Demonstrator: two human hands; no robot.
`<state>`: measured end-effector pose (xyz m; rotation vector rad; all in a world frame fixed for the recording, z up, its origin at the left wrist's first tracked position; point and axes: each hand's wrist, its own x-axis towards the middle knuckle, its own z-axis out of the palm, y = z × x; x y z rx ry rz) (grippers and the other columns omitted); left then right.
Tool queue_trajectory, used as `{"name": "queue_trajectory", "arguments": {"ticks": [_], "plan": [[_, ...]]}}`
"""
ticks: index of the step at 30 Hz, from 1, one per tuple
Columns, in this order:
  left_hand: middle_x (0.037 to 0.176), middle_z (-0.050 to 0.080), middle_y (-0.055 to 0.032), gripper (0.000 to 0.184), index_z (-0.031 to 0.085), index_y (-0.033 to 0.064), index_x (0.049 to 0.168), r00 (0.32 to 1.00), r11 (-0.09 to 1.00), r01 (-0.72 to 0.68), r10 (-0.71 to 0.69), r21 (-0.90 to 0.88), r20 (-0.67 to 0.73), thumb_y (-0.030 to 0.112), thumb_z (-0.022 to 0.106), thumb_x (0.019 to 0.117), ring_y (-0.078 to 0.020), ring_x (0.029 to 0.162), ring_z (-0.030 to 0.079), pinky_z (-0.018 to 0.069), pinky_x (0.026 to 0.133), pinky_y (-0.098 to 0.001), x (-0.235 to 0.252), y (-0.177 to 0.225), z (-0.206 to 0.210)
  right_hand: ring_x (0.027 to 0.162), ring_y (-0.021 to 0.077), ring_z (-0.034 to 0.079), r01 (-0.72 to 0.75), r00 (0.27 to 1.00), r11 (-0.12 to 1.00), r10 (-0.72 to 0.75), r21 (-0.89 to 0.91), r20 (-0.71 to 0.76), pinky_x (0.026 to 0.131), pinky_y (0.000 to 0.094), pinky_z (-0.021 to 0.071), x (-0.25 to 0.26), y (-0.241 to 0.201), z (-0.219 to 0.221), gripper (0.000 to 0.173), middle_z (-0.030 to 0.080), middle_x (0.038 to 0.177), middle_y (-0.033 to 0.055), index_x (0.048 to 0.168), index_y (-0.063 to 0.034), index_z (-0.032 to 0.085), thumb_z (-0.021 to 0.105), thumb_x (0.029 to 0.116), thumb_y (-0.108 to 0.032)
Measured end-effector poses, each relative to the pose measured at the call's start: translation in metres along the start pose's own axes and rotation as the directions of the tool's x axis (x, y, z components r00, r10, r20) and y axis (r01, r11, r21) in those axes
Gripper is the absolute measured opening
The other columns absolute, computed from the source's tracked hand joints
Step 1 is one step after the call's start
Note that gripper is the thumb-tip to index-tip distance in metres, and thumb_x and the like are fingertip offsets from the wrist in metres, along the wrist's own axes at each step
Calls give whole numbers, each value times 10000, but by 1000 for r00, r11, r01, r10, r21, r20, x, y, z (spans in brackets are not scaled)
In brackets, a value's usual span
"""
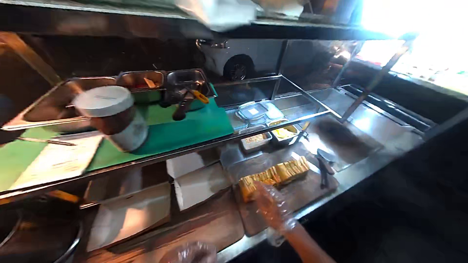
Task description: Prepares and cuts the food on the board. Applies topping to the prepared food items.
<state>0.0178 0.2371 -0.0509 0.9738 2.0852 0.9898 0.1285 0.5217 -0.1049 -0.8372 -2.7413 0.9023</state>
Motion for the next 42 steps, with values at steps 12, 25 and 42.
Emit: {"name": "queue_trajectory", "arguments": {"ticks": [12, 25, 42], "plan": [[1474, 572, -46, 542, 552, 256, 1465, 912, 770, 366, -409, 522, -37, 524, 542, 995, -252, 1384, 515, 400, 1162, -511, 260, 84, 111, 1172, 364, 648, 92, 821, 938, 119, -335, 558, 961, 616, 526, 136, 98, -84, 307, 685, 1237, 158, 1240, -122, 696, 564, 1000, -261], [1271, 707, 5, 376, 683, 260, 1330, 949, 859, 291, -204, 422, -239, 432, 570, 1015, -180, 1171, 667, 508, 1047, -445, 245, 81, 121, 1245, 297, 634, 41, 977, 979, 2, -199, 211, 1072, 533, 495, 151, 202, -145, 361, 666, 1351, 103, 1351, -188, 684, 554, 1021, -127], [1238, 680, -161, 390, 686, 132, 1239, 815, 699, 236, -521, 675, 254, 314, 697, 895, -385, 1139, 649, 526, 898, -648, 403, 163, 238, 1270, 322, 570, 175, 770, 930, 75, -323, 633, 1014, 592, 497, 172, 252, -112, 495, 622, 1328, 107, 1336, -245, 653, 701, 878, -428]]}}
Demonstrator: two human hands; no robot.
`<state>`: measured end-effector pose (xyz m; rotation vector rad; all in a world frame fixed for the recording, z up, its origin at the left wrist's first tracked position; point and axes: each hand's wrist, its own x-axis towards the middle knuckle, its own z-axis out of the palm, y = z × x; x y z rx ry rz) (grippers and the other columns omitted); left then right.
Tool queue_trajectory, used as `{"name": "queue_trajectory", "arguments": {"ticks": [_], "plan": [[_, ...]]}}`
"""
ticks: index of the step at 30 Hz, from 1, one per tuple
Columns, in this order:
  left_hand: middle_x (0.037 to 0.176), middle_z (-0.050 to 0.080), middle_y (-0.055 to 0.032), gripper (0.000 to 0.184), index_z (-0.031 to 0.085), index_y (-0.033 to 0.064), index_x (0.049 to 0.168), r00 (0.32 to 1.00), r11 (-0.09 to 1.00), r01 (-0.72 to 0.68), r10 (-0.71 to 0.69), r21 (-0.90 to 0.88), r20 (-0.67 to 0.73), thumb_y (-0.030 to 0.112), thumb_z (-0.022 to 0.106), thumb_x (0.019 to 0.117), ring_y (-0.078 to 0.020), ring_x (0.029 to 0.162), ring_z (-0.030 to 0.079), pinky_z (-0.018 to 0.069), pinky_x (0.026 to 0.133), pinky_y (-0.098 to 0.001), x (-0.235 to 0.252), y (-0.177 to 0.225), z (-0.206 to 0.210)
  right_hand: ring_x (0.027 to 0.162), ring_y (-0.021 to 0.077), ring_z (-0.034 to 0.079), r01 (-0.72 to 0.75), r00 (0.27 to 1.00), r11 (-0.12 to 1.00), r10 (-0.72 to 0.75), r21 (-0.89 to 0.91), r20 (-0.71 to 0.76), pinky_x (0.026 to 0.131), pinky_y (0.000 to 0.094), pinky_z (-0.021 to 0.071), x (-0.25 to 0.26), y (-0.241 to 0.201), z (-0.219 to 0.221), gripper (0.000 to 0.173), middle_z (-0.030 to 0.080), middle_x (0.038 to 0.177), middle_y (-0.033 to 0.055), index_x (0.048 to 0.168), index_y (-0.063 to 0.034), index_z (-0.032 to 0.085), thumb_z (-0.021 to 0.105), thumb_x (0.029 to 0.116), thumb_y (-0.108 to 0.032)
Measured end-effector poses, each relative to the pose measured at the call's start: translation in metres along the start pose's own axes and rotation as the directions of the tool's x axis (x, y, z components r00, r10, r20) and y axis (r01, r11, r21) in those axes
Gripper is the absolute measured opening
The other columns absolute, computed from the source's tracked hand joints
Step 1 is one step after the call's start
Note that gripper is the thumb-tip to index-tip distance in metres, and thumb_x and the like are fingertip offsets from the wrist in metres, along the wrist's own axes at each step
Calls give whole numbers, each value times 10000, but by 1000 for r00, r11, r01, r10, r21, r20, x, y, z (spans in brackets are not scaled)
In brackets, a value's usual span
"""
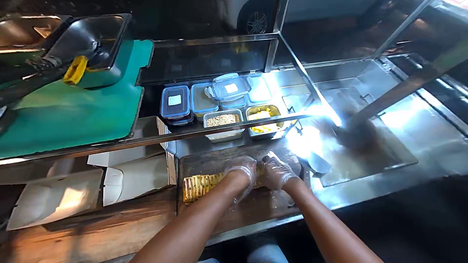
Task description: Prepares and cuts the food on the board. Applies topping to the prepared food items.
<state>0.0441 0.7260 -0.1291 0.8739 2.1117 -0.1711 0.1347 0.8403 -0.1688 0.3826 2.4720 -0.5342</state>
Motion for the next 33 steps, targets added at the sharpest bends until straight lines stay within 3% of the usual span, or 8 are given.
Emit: {"name": "queue_trajectory", "arguments": {"ticks": [4, 8, 11, 14, 18, 22, 28, 33], "plan": [[1124, 711, -160, 284, 726, 106, 1086, 996, 995, 83, -85, 59, 21, 280, 734, 861, -381, 1049, 675, 540, 835, -630, 11, 16, -1, 1305, 388, 554, -41, 999, 999, 40, 32, 5, 965, 633, 524, -5, -4, -2, 362, 593, 1380, 168, 1312, -152, 660, 626, 975, -278], [1206, 701, -105, 321, 701, 204, 1208, 997, 996, 74, -73, -44, 19, 340, 667, 919, -338, 1126, 662, 532, 896, -626, 22, 4, 10, 1317, 349, 558, -70, 998, 992, 70, 109, 0, 983, 599, 527, -9, 0, 7, 356, 594, 1407, 122, 1345, -221, 650, 557, 1008, -290], [1234, 694, -83, 283, 716, 205, 1196, 998, 994, 53, -57, -90, -32, 317, 637, 949, -302, 1162, 651, 526, 949, -588, 19, 2, 9, 1308, 347, 572, -45, 999, 986, 47, 159, -9, 1008, 584, 518, -8, 10, 6, 344, 592, 1419, 133, 1335, -186, 657, 531, 1029, -282], [1248, 697, -55, 286, 723, 222, 1234, 994, 989, -67, 55, -130, -94, 322, 605, 993, -248, 1188, 647, 511, 1024, -527, 7, -11, 6, 1288, 257, 590, 92, 989, 954, -53, 285, -141, 1082, 474, 493, -11, 32, 11, 315, 645, 1349, 81, 1284, -224, 705, 552, 1024, -316], [1196, 730, -14, 240, 762, 187, 1180, 907, 919, -323, 231, -228, -353, 269, 650, 984, -145, 1149, 665, 499, 1063, -396, -11, -32, 2, 1134, 153, 648, 358, 916, 764, -176, 537, -361, 1035, 346, 523, -20, 58, -2, 204, 704, 1157, 65, 1135, -133, 764, 691, 957, -201], [1087, 756, 12, 179, 789, 163, 1094, 778, 816, -505, 290, -280, -556, 220, 739, 933, -84, 1017, 697, 555, 967, -339, -28, -42, -13, 1047, 142, 677, 498, 842, 672, -222, 548, -492, 954, 362, 565, -33, 57, -31, 181, 728, 1084, 46, 1087, -108, 773, 739, 910, -113], [1047, 759, 34, 155, 789, 158, 1056, 746, 736, -553, 228, -392, -626, 217, 748, 918, -42, 983, 697, 571, 938, -280, -71, -99, -11, 1020, 101, 678, 441, 885, 676, -220, 590, -410, 917, 335, 588, -47, -19, -56, 203, 712, 1069, -2, 1103, -170, 757, 754, 901, -186], [1160, 743, 29, 220, 771, 194, 1136, 805, 834, -431, 183, -344, -565, 293, 654, 978, -70, 1106, 673, 529, 1024, -325, -138, -230, -4, 1099, 167, 670, 449, 888, 734, -303, 509, -346, 1006, 386, 545, -22, -168, -36, 269, 716, 1143, 67, 1194, -149, 745, 667, 965, -267]]}}
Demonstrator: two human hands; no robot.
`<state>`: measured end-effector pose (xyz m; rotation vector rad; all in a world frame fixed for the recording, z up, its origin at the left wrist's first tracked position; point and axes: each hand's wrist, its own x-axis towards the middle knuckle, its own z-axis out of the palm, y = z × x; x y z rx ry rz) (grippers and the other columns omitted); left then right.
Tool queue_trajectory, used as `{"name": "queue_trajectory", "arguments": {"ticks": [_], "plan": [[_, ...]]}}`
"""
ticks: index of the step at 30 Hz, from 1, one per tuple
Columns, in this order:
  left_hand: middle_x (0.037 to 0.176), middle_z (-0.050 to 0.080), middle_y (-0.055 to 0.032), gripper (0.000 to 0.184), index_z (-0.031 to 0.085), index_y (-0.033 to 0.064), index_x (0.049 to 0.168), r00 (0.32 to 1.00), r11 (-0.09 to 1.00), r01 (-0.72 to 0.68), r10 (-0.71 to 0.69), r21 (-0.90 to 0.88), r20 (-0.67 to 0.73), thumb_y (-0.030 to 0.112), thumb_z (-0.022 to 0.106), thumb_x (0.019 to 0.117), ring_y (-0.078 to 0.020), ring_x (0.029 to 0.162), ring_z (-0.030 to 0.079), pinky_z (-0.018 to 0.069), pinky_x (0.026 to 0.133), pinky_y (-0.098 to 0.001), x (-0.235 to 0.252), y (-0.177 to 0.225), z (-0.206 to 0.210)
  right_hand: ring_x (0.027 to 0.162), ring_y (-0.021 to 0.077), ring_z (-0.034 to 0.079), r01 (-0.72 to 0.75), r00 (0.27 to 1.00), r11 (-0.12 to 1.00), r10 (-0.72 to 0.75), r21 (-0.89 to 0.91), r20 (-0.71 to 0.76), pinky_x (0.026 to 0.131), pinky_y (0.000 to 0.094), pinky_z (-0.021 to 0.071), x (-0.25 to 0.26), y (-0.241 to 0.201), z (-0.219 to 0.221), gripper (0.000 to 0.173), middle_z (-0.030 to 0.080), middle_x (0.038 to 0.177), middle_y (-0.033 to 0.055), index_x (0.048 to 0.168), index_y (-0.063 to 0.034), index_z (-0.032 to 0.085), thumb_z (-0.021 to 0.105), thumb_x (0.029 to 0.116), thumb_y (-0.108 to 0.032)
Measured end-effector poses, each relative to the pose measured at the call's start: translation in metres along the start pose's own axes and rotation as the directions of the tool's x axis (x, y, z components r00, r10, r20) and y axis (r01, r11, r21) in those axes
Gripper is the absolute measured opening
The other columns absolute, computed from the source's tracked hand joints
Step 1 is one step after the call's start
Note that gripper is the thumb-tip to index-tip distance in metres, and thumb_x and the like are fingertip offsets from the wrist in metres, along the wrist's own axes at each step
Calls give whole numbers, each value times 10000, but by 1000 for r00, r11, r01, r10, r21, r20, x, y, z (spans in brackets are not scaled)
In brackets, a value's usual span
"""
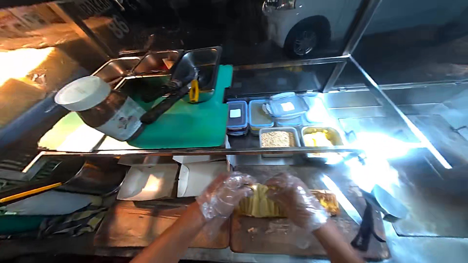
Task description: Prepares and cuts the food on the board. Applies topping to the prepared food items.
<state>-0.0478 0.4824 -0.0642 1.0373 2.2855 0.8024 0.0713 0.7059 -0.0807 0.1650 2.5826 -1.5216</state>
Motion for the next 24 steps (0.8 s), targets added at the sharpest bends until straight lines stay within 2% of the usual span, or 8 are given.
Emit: {"name": "queue_trajectory", "arguments": {"ticks": [2, 5, 10, 13, 15, 17, 19, 24], "plan": [[1171, 736, 2, 231, 762, 185, 1157, 999, 997, 48, -49, 54, 14, 283, 641, 987, -103, 1114, 674, 528, 1029, -357, -25, -47, -40, 1161, 218, 660, 11, 999, 996, -7, -85, 41, 1042, 424, 525, 38, -36, 53, 285, 710, 1204, 101, 1231, -151, 734, 615, 990, -244], [1170, 729, -34, 244, 743, 171, 1194, 973, 973, 222, -225, 54, 57, 261, 663, 981, -155, 1111, 673, 515, 1034, -411, -35, -117, -77, 1319, 320, 570, -107, 972, 937, 169, -332, 165, 1098, 528, 472, 102, -82, 118, 346, 621, 1385, 148, 1348, -178, 658, 517, 1042, -257], [1237, 706, -109, 357, 685, 166, 1304, 953, 948, 267, -286, 172, 96, 325, 645, 987, -282, 1173, 657, 488, 1057, -528, -12, -220, -56, 1297, 424, 565, -264, 897, 813, 404, -519, 178, 1005, 658, 493, 176, -84, 190, 376, 587, 1412, 202, 1364, -158, 638, 601, 990, -170], [1486, 559, -103, 519, 495, 188, 1523, 949, 928, 240, -287, 285, 134, 322, 565, 1026, -291, 1375, 526, 393, 1167, -511, -26, -211, -45, 1394, 442, 474, -253, 891, 762, 424, -596, 163, 1017, 659, 496, 171, -62, 211, 593, 462, 1536, 214, 1515, -195, 491, 628, 946, -104], [1541, 505, -88, 502, 469, 187, 1541, 953, 930, 232, -276, 285, 124, 315, 485, 1057, -280, 1429, 466, 360, 1192, -497, -55, -189, -48, 1462, 390, 415, -229, 918, 746, 380, -626, 116, 1069, 601, 483, 152, -63, 211, 649, 363, 1632, 160, 1579, -234, 405, 565, 968, -88], [1420, 616, -58, 471, 595, 228, 1425, 948, 938, 207, -262, 278, 180, 461, 474, 1035, -262, 1349, 550, 412, 1152, -507, -76, -185, -43, 1502, 334, 370, -213, 933, 742, 347, -636, 92, 1132, 537, 444, 134, -63, 215, 559, 352, 1649, 125, 1544, -183, 472, 508, 995, -84], [1310, 681, -55, 468, 660, 249, 1330, 919, 930, 178, -274, 321, 285, 537, 490, 1004, -276, 1262, 613, 450, 1101, -550, -85, -186, -33, 1415, 351, 485, -224, 918, 740, 378, -635, 117, 1087, 549, 481, 125, -60, 222, 447, 477, 1552, 167, 1446, -96, 569, 501, 1005, -117], [1221, 695, -150, 334, 696, 92, 1179, 865, 874, 166, -352, 458, 358, 297, 478, 1031, -363, 1190, 641, 488, 1023, -583, -97, -178, -32, 1332, 384, 555, -219, 863, 753, 446, -620, 236, 1035, 583, 514, 116, -66, 234, 388, 514, 1493, 200, 1383, -45, 599, 495, 1021, -141]]}}
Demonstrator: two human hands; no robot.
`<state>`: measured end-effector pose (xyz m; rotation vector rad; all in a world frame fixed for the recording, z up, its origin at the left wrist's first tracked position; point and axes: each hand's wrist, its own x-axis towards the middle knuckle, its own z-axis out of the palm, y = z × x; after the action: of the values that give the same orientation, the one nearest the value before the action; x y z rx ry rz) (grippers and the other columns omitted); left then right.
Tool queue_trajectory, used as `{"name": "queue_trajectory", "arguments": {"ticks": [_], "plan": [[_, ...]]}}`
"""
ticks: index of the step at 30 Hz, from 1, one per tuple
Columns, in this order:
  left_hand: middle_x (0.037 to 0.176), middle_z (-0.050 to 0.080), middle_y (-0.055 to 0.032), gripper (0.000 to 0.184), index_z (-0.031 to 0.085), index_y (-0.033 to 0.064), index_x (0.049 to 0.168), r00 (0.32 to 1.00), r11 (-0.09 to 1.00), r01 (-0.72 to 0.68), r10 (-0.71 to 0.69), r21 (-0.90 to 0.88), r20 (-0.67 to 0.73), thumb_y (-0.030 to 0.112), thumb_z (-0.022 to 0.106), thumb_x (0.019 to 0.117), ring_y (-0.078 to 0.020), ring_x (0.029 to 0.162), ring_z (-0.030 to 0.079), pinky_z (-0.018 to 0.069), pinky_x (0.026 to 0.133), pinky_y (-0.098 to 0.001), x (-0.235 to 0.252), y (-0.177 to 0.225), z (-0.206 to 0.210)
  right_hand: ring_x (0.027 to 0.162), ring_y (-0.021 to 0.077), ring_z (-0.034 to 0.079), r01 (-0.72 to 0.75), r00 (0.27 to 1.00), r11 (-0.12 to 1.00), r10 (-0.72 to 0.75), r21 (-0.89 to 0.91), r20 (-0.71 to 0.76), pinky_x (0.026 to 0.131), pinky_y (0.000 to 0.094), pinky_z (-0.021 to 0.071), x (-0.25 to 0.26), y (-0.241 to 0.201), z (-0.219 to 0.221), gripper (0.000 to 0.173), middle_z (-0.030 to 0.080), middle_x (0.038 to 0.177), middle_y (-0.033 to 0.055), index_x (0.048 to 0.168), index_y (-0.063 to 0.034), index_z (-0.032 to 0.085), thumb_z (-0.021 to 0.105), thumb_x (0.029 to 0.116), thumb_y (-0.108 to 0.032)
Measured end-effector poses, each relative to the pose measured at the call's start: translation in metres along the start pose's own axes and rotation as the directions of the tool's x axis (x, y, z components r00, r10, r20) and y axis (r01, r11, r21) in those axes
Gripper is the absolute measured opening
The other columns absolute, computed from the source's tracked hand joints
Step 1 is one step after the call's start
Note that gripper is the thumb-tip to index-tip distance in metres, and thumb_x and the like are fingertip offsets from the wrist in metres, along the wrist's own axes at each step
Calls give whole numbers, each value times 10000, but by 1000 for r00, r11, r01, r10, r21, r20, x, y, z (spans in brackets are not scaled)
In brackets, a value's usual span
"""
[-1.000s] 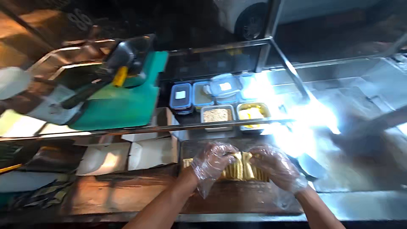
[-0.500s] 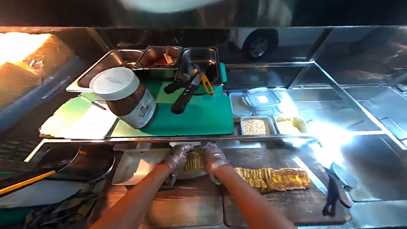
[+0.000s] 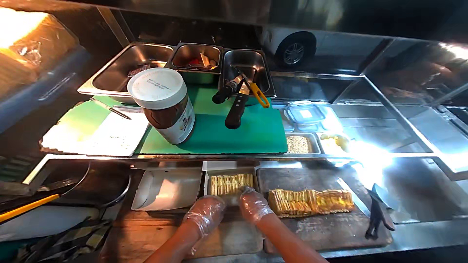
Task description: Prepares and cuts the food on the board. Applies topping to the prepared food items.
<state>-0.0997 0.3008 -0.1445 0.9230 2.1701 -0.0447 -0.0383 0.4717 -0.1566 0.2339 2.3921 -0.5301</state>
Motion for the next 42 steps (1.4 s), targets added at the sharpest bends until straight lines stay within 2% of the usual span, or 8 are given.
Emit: {"name": "queue_trajectory", "arguments": {"ticks": [8, 14, 17, 21, 24, 28, 33, 42], "plan": [[1187, 726, -66, 292, 742, 185, 1145, 925, 994, -71, 95, 77, -367, 297, 505, 1016, -277, 1160, 667, 534, 1000, -473, -2, 1, 25, 1291, 379, 585, 73, 997, 997, -74, -39, -22, 1046, 567, 501, -18, 2, -1, 355, 635, 1328, 214, 1249, -34, 674, 454, 1033, -210], [1212, 716, -59, 307, 733, 193, 1170, 966, 996, 87, -77, 26, -248, 314, 506, 1003, -278, 1196, 644, 499, 1037, -500, 1, 19, 15, 1274, 281, 615, 223, 967, 962, -198, 155, -160, 1082, 495, 489, -21, 35, -7, 414, 672, 1313, 130, 1281, -125, 691, 414, 1070, -349], [1384, 648, -13, 433, 624, 272, 1402, 937, 987, 132, -156, -96, -313, 395, 525, 999, -237, 1305, 590, 450, 1114, -486, -18, 43, 6, 1181, 191, 673, 403, 789, 874, -181, 271, -587, 1054, 391, 528, -67, 97, -1, 319, 735, 1219, 59, 1244, -177, 749, 531, 1042, -295], [1174, 749, -34, 319, 759, 184, 1208, 644, 954, -136, -121, -269, -755, 335, 595, 979, -200, 1070, 716, 572, 953, -440, -19, 120, 17, 1061, 209, 721, 252, 528, 925, 116, 285, -841, 961, 445, 589, -134, 261, -19, 265, 759, 1127, 82, 1194, -127, 766, 589, 998, -144], [1099, 765, 7, 243, 788, 177, 1123, 615, 852, -403, -18, -334, -788, 298, 624, 992, -113, 1030, 718, 585, 954, -337, 22, 212, 2, 1132, 321, 689, -155, 701, 928, 345, 339, -624, 1023, 540, 523, -173, 372, -60, 293, 730, 1191, 161, 1236, -86, 738, 528, 1036, -124], [1284, 688, -84, 385, 656, 198, 1344, 969, 977, -142, 105, -156, -224, 374, 505, 1036, -269, 1211, 643, 497, 1044, -515, 111, 319, -54, 1268, 322, 609, -279, 943, 953, 295, 118, -157, 1079, 578, 462, -141, 418, -75, 408, 663, 1348, 112, 1392, -217, 646, 587, 989, -237], [1151, 692, -190, 462, 725, 74, 1062, 985, 976, 95, -121, 197, 124, 418, 806, 765, -411, 1099, 648, 528, 883, -645, 191, 378, -44, 1218, 399, 613, -319, 947, 948, 319, 2, -28, 954, 650, 525, -109, 407, -50, 468, 626, 1332, 178, 1310, -166, 658, 727, 863, -285], [1197, 683, -107, 502, 659, 144, 1206, 1000, 979, -21, 16, 203, 24, 484, 702, 840, -332, 1184, 615, 423, 1053, -613, 180, 359, -33, 1152, 279, 667, -204, 923, 914, 300, 351, -243, 987, 518, 547, -144, 418, -32, 344, 686, 1219, 109, 1271, -163, 643, 638, 944, -269]]}}
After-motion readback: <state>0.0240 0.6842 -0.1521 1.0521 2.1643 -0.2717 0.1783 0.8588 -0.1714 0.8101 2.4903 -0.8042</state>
